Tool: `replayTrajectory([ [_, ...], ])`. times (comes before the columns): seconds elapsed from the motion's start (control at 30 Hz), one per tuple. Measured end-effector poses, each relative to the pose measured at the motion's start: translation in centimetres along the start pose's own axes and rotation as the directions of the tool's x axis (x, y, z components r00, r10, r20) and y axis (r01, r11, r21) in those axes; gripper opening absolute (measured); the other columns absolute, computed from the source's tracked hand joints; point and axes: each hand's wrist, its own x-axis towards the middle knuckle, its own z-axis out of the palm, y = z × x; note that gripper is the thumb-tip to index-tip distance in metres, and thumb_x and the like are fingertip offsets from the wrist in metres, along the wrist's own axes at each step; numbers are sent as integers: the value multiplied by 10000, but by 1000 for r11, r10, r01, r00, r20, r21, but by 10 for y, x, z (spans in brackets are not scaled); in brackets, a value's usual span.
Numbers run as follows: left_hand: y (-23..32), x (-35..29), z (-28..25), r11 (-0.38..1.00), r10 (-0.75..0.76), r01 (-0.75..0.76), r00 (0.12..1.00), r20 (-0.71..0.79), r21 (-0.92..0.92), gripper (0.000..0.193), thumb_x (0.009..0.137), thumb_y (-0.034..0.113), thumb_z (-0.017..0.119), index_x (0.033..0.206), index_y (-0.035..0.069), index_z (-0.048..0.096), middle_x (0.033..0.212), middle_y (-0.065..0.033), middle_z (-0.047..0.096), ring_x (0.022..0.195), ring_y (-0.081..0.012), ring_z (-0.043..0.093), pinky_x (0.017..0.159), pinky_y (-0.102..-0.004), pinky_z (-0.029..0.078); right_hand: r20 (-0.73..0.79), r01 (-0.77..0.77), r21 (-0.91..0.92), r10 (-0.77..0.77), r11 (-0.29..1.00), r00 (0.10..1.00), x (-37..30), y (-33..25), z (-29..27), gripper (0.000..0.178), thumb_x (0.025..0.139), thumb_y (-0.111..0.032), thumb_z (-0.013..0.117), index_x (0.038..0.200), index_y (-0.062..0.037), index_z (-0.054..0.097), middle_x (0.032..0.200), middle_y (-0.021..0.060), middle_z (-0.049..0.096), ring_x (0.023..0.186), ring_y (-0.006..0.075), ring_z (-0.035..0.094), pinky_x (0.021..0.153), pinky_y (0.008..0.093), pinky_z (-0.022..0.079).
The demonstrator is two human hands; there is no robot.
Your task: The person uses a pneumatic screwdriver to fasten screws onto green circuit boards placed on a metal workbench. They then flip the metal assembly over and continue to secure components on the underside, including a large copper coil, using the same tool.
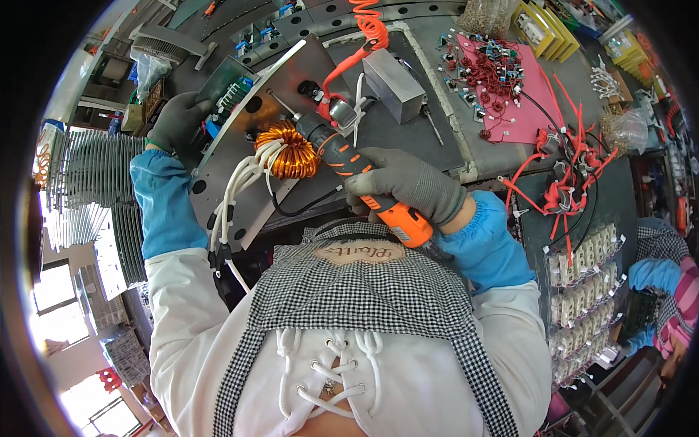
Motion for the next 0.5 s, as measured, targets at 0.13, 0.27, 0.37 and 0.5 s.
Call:
replayTrajectory([
  [0.13, -4, 6, 5, 995, 60, -63, 997, 44, 82, 268, 949, 227, 675, 1095, 7, 724, 884, -100, 702, 829, -161, 641, 795, -347, 505, -45, -3, -9, 2, 1000, 999, -3, 1, 0, 514, 865, -267, 689, 1291, -16, 549, 934, 118, 690, 811, 175, 687, 685, 306, 587],
  [0.27, -3, 0, 2, 998, -39, 42, 997, 60, -44, 321, 929, 271, 670, 1133, 31, 730, 974, -154, 721, 911, -254, 684, 857, -390, 512, -44, -14, -20, 13, 1000, 999, -4, -2, 0, 520, 871, -275, 693, 1295, -13, 542, 944, 126, 687, 820, 176, 689, 677, 301, 591],
  [0.37, -18, 5, 9, 984, -97, 105, 993, 62, -145, 363, 921, 297, 673, 1177, 46, 728, 1044, -175, 737, 958, -286, 709, 894, -406, 516, -17, -18, -22, 18, 1000, 1000, -3, -5, 1, 527, 877, -278, 693, 1304, -12, 535, 954, 130, 683, 835, 179, 687, 673, 296, 590],
  [0.5, -1, 5, 7, 972, -234, 234, 970, 71, 4, 378, 918, 297, 683, 1198, 47, 723, 1071, -172, 737, 958, -276, 714, 893, -397, 520, -58, -4, -25, 3, 1000, 998, 2, 2, -1, 529, 881, -276, 691, 1309, -12, 528, 952, 128, 679, 829, 178, 684, 665, 290, 587],
])
